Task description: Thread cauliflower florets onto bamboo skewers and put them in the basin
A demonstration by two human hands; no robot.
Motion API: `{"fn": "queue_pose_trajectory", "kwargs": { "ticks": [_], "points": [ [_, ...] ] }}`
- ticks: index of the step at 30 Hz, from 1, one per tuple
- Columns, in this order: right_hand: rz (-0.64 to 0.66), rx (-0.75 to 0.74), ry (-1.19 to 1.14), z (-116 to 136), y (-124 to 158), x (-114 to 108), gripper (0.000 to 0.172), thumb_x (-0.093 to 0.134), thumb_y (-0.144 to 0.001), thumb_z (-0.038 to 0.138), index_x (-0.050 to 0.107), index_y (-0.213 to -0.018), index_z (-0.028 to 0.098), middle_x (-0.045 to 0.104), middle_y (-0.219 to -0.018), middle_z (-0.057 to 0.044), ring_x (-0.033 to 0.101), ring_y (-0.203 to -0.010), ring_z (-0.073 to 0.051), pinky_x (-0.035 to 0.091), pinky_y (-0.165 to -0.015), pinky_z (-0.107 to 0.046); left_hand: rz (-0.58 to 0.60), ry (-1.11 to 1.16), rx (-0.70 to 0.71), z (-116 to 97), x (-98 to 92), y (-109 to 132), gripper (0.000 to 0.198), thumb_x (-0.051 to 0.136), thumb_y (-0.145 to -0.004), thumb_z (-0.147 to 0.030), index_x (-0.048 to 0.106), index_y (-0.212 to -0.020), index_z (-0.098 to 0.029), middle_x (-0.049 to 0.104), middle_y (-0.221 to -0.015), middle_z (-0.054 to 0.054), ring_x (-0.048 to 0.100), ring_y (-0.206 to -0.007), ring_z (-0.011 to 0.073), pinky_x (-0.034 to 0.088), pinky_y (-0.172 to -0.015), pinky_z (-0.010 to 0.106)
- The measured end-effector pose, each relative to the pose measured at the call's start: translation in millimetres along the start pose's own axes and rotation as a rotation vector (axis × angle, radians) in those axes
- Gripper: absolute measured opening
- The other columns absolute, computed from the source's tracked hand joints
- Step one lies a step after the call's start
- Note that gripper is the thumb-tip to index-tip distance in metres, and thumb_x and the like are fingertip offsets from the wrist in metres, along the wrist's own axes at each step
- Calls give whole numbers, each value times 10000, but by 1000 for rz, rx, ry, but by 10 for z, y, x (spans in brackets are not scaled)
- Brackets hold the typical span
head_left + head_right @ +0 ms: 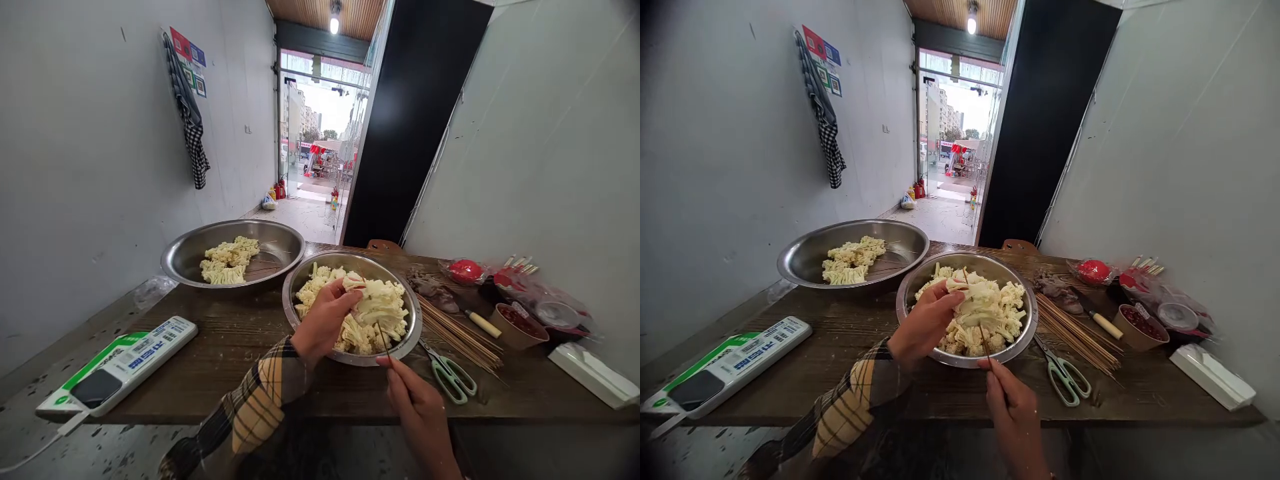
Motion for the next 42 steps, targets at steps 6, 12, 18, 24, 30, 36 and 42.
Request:
{"fn": "queue_pose_trajectory", "kwargs": {
  "ticks": [6, 12, 18, 24, 30, 36, 42],
  "points": [
    [101, 4, -21, -1, -88, 38, 413, 525, -864, 443, 713, -1040, 120, 442, -504, 30, 417, -431, -99, 353, -412, -200, -23, -12, 11, 51, -56, -152, 143, 698, -699, -196, 646, -818, -137, 623, -732, 7, 551, -692, 108, 418, -704, 247],
    [47, 49, -44, 57, -192, 33, 447, 533, -847, 495, 722, -1001, 120, 433, -470, 36, 405, -396, -97, 329, -388, -205, 59, 57, -54, 46, 10, -289, 203, 731, -678, -245, 630, -822, -143, 627, -763, 12, 566, -714, 123, 429, -722, 268],
    [-6, 114, -60, 105, -221, 37, 450, 555, -827, 526, 733, -974, 139, 458, -454, 28, 416, -398, -110, 339, -403, -223, 47, 66, -80, 112, -25, -396, 215, 749, -660, -222, 619, -813, -146, 621, -739, 5, 559, -676, 112, 415, -675, 253],
    [-34, 168, -104, 204, -216, 108, 452, 576, -812, 533, 732, -935, 128, 399, -416, 47, 360, -384, -92, 293, -409, -218, 13, 96, -78, 167, -74, -399, 187, 718, -679, -213, 626, -827, -145, 606, -703, -5, 534, -625, 102, 415, -647, 252],
    [-90, 179, -136, 240, -216, 139, 448, 595, -795, 537, 734, -924, 131, 374, -432, 51, 330, -391, -77, 263, -406, -208, 87, 189, -94, 131, -63, -380, 235, 749, -678, -226, 626, -864, -151, 634, -764, 8, 567, -678, 109, 436, -689, 252],
    [-81, 223, -179, 193, -196, 189, 446, 610, -786, 535, 724, -907, 122, 327, -430, 68, 279, -383, -69, 200, -411, -209, 118, 199, -92, 138, -92, -365, 211, 754, -677, -226, 641, -836, -145, 638, -775, 23, 568, -685, 116, 445, -711, 266],
    [51, 235, -210, 46, -222, 169, 491, 601, -799, 543, 703, -999, 106, 375, -436, 60, 329, -388, -76, 223, -417, -209, 83, 179, -61, 139, -121, -364, 222, 761, -665, -233, 644, -836, -152, 640, -784, 26, 566, -683, 120, 441, -699, 268]
  ]
}}
Point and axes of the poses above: each hand's wrist, its own y-axis away from the middle knuckle, its own x-axis out of the palm, z = x × y, the point moved 5 cm from there along -y, towards the middle knuckle
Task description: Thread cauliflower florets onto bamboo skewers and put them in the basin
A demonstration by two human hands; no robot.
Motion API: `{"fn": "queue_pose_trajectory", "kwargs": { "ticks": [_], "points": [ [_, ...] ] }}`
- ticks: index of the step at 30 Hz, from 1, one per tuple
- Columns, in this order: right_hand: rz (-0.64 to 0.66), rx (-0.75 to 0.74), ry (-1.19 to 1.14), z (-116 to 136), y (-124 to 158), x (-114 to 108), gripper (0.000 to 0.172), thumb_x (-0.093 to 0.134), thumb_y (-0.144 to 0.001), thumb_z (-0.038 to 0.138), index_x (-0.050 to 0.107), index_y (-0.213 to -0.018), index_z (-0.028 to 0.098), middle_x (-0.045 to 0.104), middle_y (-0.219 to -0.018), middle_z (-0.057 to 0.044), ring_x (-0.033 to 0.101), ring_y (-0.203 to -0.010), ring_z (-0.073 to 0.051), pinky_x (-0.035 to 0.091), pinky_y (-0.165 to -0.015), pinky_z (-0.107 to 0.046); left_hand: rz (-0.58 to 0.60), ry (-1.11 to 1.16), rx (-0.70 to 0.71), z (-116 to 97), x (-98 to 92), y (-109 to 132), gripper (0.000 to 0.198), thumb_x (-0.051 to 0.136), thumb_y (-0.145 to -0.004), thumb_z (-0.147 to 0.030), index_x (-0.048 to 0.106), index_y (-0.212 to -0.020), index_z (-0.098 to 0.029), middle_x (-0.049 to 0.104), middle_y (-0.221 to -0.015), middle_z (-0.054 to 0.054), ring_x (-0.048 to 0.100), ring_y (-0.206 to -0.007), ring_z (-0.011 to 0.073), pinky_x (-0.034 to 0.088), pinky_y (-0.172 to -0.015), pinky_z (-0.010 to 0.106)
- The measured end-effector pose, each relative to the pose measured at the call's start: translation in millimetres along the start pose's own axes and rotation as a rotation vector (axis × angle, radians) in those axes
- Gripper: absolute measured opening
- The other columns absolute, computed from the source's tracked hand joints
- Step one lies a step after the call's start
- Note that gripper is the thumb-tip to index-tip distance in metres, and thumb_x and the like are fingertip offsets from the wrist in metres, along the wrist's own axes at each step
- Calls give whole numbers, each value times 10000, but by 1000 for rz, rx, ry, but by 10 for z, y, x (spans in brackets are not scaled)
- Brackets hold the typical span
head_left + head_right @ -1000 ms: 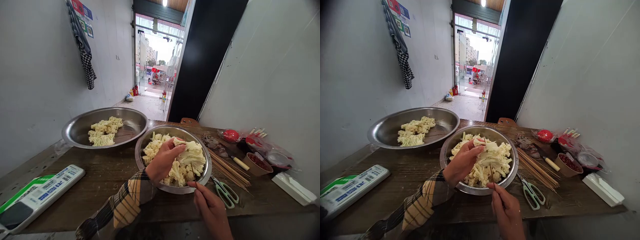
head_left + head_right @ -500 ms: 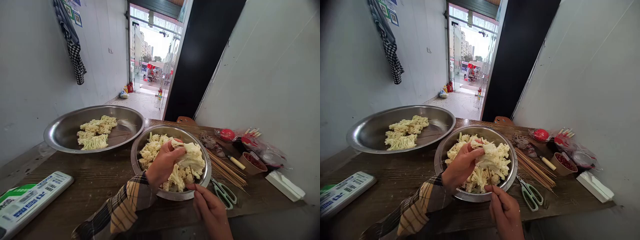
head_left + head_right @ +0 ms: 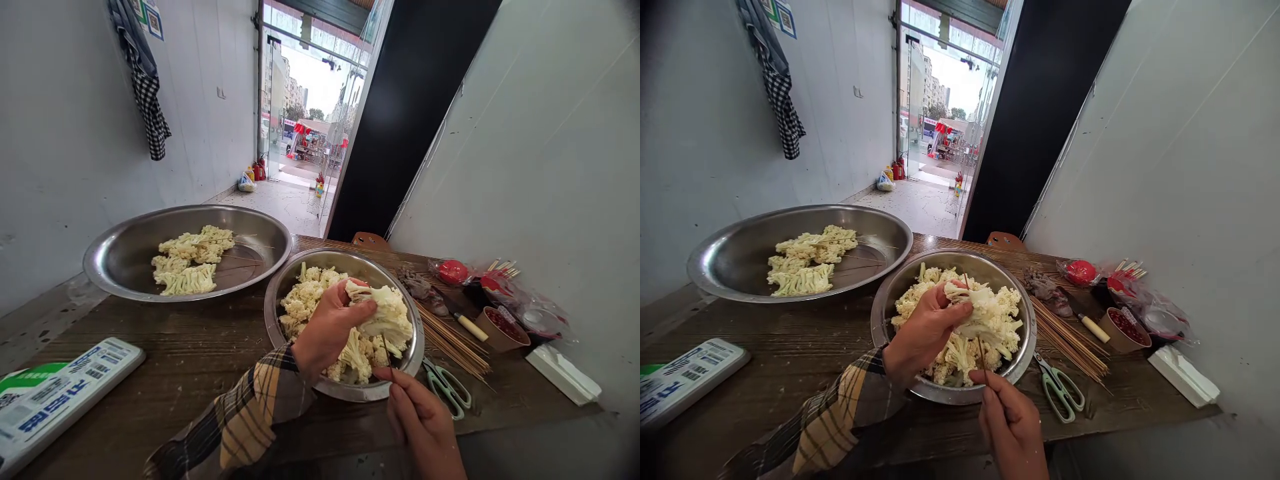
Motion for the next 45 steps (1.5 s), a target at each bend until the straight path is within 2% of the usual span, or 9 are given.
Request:
{"fn": "queue_pose_trajectory", "kwargs": {
  "ticks": [9, 12, 15, 19, 22, 26, 31, 37, 45],
  "points": [
    [52, 55, -133, 167, -95, 33, 514, 597, -822, 525, 684, -1078, 88, 352, -401, 79, 257, -370, -57, 191, -395, -194, 0, 64, -36, -43, -11, -13, 272, 753, -663, -220, 638, -898, -147, 640, -812, 30, 580, -722, 130, 456, -715, 265],
    [-17, 8, -124, 240, -162, 10, 494, 596, -835, 495, 685, -1097, 86, 345, -398, 82, 267, -373, -58, 228, -402, -198, -102, 27, 10, -103, -116, -32, 265, 711, -728, -286, 636, -956, -174, 644, -889, 37, 587, -806, 136, 455, -748, 259],
    [-88, -112, 61, 304, -237, -40, 449, 595, -842, 462, 693, -1120, 123, 457, -438, 43, 401, -416, -94, 366, -448, -223, -215, -9, 63, -167, -257, -51, 252, 669, -769, -341, 643, -965, -185, 637, -941, 39, 583, -868, 132, 454, -768, 255],
    [-204, -325, 373, 441, -300, -60, 337, 600, -836, 393, 726, -1081, 199, 730, -803, -65, 628, -614, -177, 521, -595, -294, -238, -29, 94, -223, -353, -75, 253, 662, -769, -365, 659, -920, -162, 644, -927, 51, 596, -851, 138, 474, -758, 270],
    [-239, -460, 479, 522, -325, -10, 286, 596, -838, 329, 735, -1055, 205, 723, -1055, -86, 682, -908, -246, 546, -794, -348, -204, -3, 45, -215, -350, -85, 292, 648, -781, -395, 662, -940, -151, 658, -945, 73, 614, -827, 145, 492, -727, 269],
    [-204, -539, 508, 526, -355, 79, 280, 595, -839, 285, 725, -1070, 194, 717, -1074, -89, 679, -975, -251, 535, -866, -373, -138, 73, -42, -178, -292, -80, 344, 616, -803, -441, 676, -959, -141, 683, -932, 89, 631, -815, 171, 503, -688, 274],
    [-151, -491, 481, 473, -381, 136, 283, 570, -850, 306, 733, -1052, 194, 735, -1018, -93, 701, -871, -246, 559, -773, -356, -32, 28, -40, -171, -225, -64, 282, 660, -790, -349, 687, -973, -137, 702, -890, 72, 638, -826, 181, 487, -735, 279],
    [-93, -437, 471, 460, -408, 174, 313, 558, -845, 343, 736, -1046, 181, 727, -760, -70, 609, -525, -163, 485, -474, -262, -86, -6, -26, -153, -279, -77, 202, 705, -742, -249, 692, -915, -145, 693, -795, 35, 623, -712, 128, 473, -701, 241],
    [-67, -481, 469, 480, -422, 214, 328, 522, -870, 331, 726, -1039, 138, 548, -479, 6, 504, -408, -130, 455, -438, -244, -84, -47, -57, -126, -236, -43, 229, 716, -728, -303, 673, -881, -137, 689, -785, 46, 617, -677, 128, 472, -657, 237]
  ]
}}
Point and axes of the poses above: each hand's wrist, its own y-axis away from the middle knuckle, its own x-axis out of the palm, z = x × y, the point moved 5 cm from there along -y, towards the middle knuckle
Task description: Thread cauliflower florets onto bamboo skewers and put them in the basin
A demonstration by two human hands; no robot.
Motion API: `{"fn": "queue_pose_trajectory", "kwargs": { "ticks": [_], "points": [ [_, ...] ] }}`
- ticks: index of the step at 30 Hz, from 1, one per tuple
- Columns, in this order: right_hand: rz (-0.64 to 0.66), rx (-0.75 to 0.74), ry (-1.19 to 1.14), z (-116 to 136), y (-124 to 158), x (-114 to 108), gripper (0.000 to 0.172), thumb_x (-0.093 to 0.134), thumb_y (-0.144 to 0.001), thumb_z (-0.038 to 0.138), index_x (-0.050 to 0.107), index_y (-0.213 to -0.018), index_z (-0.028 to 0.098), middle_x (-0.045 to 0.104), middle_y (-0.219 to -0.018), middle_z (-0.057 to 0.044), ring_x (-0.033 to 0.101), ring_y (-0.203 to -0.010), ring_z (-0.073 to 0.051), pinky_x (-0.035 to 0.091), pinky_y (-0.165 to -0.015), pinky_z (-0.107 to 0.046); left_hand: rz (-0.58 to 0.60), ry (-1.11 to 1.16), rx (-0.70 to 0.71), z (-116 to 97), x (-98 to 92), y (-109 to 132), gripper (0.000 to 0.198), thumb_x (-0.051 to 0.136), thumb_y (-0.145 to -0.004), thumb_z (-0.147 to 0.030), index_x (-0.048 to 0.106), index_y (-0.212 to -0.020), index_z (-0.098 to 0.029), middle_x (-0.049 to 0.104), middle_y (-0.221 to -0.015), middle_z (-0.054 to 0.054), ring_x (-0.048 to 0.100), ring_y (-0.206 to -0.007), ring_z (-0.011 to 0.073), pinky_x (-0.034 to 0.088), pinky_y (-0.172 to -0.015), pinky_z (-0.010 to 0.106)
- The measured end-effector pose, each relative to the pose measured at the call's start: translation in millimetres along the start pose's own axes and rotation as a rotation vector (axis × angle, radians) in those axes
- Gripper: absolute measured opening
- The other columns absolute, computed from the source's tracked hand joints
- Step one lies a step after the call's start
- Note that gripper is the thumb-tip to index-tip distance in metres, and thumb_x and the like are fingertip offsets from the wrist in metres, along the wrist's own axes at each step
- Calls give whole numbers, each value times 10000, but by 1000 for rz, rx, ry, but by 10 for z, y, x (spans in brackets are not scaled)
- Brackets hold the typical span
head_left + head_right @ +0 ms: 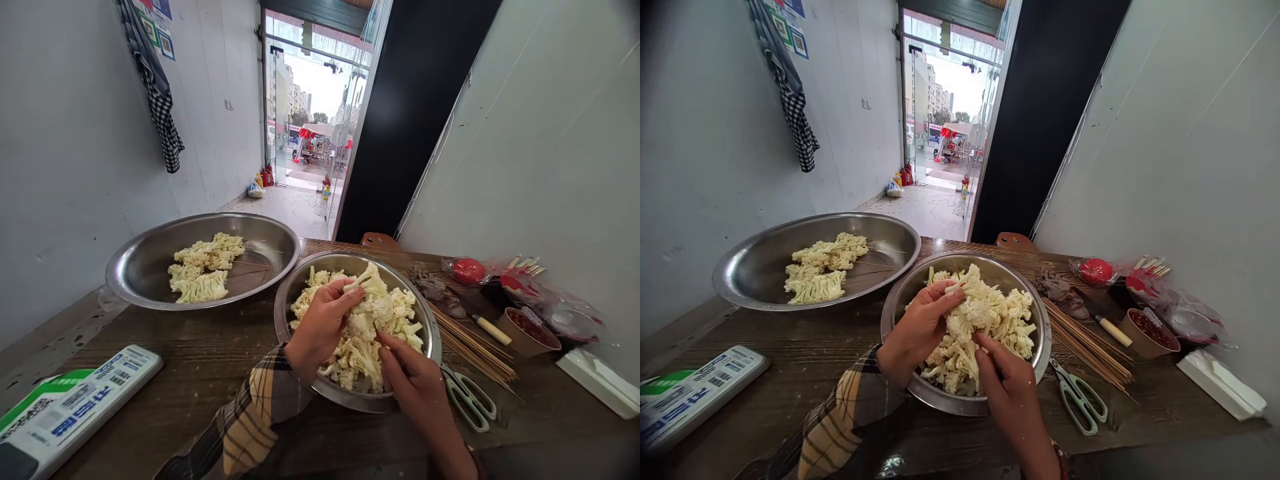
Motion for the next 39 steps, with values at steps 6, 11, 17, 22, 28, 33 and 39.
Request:
{"fn": "queue_pose_trajectory", "kwargs": {
  "ticks": [6, 11, 17, 22, 28, 33, 39],
  "points": [
    [-17, 66, -89, -100, 33, 16, 321, 522, -883, 336, 698, -1072, 145, 573, -515, 21, 514, -422, -110, 459, -446, -222, 2, -68, -17, 6, 22, 1, 274, 717, -726, -320, 666, -926, -140, 678, -795, 41, 599, -666, 115, 460, -629, 221],
    [-57, 72, -108, -124, 50, -12, 313, 537, -871, 321, 701, -1059, 132, 566, -507, 26, 500, -427, -106, 447, -444, -220, 93, -145, -61, 19, 110, 19, 316, 714, -727, -301, 671, -995, -140, 690, -851, 56, 601, -686, 119, 465, -640, 226],
    [-51, 80, -117, -134, 52, -41, 264, 548, -866, 307, 714, -1002, 154, 550, -490, 39, 493, -421, -99, 429, -433, -208, 181, -158, -98, 48, 95, 28, 343, 720, -718, -246, 662, -1046, -164, 704, -902, 58, 633, -736, 139, 492, -713, 261],
    [-19, 65, -115, -125, 57, -67, 237, 538, -880, 305, 714, -926, 153, 567, -506, 27, 562, -482, -119, 454, -453, -211, 227, -200, -149, 58, 71, 34, 387, 752, -674, -230, 669, -1043, -151, 715, -897, 70, 646, -725, 154, 494, -685, 258],
    [-48, -92, -4, 14, 51, -121, 208, 551, -872, 237, 734, -935, 161, 725, -674, -38, 711, -733, -191, 572, -663, -267, 211, -150, -157, 70, 66, 33, 377, 753, -655, -209, 683, -1018, -132, 720, -899, 86, 659, -733, 179, 501, -672, 269],
    [-68, -249, 74, 102, 81, -185, 223, 571, -858, 167, 731, -1013, 187, 753, -955, -64, 724, -832, -190, 582, -761, -268, 154, -127, -124, 91, 63, 22, 338, 753, -646, -207, 698, -965, -109, 721, -855, 93, 657, -697, 183, 498, -647, 275],
    [-93, -317, 161, 77, 219, -252, 267, 549, -873, 145, 704, -1085, 196, 742, -1000, -63, 719, -872, -187, 582, -792, -272, 119, -128, -142, 169, 126, 54, 309, 741, -650, -201, 704, -945, -115, 717, -808, 73, 643, -673, 168, 495, -632, 274]
  ]
}}
Point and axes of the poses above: each hand's wrist, its own y-axis away from the middle knuckle, its own x-axis out of the palm, z = x × y, the point moved 5 cm from there along -y, towards the middle knuckle
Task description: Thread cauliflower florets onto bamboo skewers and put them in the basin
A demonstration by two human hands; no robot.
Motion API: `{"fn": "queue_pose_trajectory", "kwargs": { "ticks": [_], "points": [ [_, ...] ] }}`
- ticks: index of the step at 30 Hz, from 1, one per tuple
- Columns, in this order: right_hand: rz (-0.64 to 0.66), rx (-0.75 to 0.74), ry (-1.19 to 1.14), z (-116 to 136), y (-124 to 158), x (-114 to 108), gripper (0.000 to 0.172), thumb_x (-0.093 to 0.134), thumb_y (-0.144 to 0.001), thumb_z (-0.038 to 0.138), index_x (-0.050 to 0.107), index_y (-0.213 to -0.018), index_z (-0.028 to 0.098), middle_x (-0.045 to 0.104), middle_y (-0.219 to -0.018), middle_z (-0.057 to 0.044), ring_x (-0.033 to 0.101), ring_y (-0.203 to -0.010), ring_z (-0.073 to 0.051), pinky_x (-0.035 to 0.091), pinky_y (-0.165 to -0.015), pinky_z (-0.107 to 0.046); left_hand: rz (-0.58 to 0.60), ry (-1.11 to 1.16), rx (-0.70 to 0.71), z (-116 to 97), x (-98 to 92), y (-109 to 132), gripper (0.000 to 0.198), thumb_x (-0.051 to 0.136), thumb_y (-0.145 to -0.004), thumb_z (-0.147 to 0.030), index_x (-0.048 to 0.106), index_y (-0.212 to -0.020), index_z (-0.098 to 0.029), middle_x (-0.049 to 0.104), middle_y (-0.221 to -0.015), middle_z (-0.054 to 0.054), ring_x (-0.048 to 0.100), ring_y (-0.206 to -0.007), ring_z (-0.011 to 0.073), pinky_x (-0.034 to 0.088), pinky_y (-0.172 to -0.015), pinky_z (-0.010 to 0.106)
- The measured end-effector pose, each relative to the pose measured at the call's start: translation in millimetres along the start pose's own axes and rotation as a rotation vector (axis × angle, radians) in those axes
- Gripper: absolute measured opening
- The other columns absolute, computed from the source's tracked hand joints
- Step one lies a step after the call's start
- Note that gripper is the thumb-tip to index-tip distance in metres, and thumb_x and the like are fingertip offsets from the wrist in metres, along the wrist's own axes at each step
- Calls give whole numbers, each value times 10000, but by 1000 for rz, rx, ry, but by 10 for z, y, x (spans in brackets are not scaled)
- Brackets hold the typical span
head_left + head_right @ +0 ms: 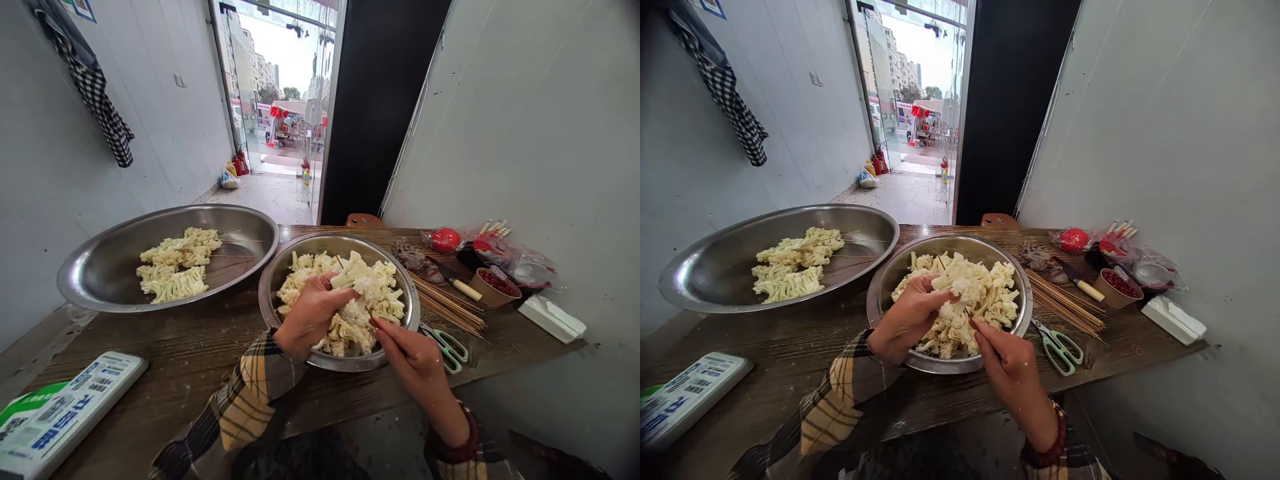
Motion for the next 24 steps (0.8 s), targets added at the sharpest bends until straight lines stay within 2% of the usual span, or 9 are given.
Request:
{"fn": "queue_pose_trajectory", "kwargs": {
  "ticks": [6, 10, 13, 16, 20, 24],
  "points": [
    [-5, -32, 101, 25, 120, -40, 304, 515, -895, 138, 671, -1151, 190, 724, -1057, -76, 712, -907, -188, 577, -815, -267, 49, -41, -20, 45, 77, 6, 328, 747, -647, -213, 701, -959, -122, 720, -839, 76, 657, -721, 175, 491, -648, 258],
    [14, -12, 150, 19, 52, -71, 302, 492, -914, 175, 671, -1156, 204, 726, -1052, -76, 711, -909, -197, 577, -822, -291, 111, -36, -65, 29, 114, -4, 452, 771, -617, -210, 671, -1051, -132, 722, -865, 86, 667, -758, 202, 505, -677, 287],
    [24, -46, 168, 30, -10, -88, 297, 488, -919, 186, 676, -1148, 210, 726, -1051, -77, 707, -922, -201, 575, -829, -301, 113, -36, -89, 5, 141, 1, 472, 784, -590, -184, 670, -1046, -131, 723, -850, 86, 670, -772, 210, 509, -704, 304],
    [33, -73, 192, 42, -27, -104, 289, 489, -921, 182, 676, -1141, 193, 726, -1044, -90, 713, -903, -200, 582, -803, -291, 85, -30, -66, -15, 200, 41, 426, 765, -609, -173, 681, -1025, -139, 724, -828, 69, 670, -773, 207, 505, -724, 305],
    [71, -129, 178, 67, 57, -146, 307, 480, -922, 149, 654, -1173, 181, 719, -1063, -91, 707, -924, -195, 579, -803, -280, -13, -27, 4, 2, 266, 140, 357, 740, -632, -173, 695, -985, -139, 723, -818, 63, 664, -764, 201, 499, -699, 293],
    [99, -144, 150, 75, 213, -222, 328, 477, -923, 128, 632, -1204, 194, 717, -1071, -74, 705, -929, -180, 577, -820, -266, -41, -34, -54, 115, 293, 216, 267, 741, -622, -165, 709, -883, -118, 715, -798, 78, 644, -698, 184, 475, -606, 266]
  ]
}}
Point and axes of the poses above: each hand's wrist, its own y-axis away from the middle knuckle, its own x-axis out of the palm, z = x × y, the point moved 5 cm from there along -y, towards the middle knuckle
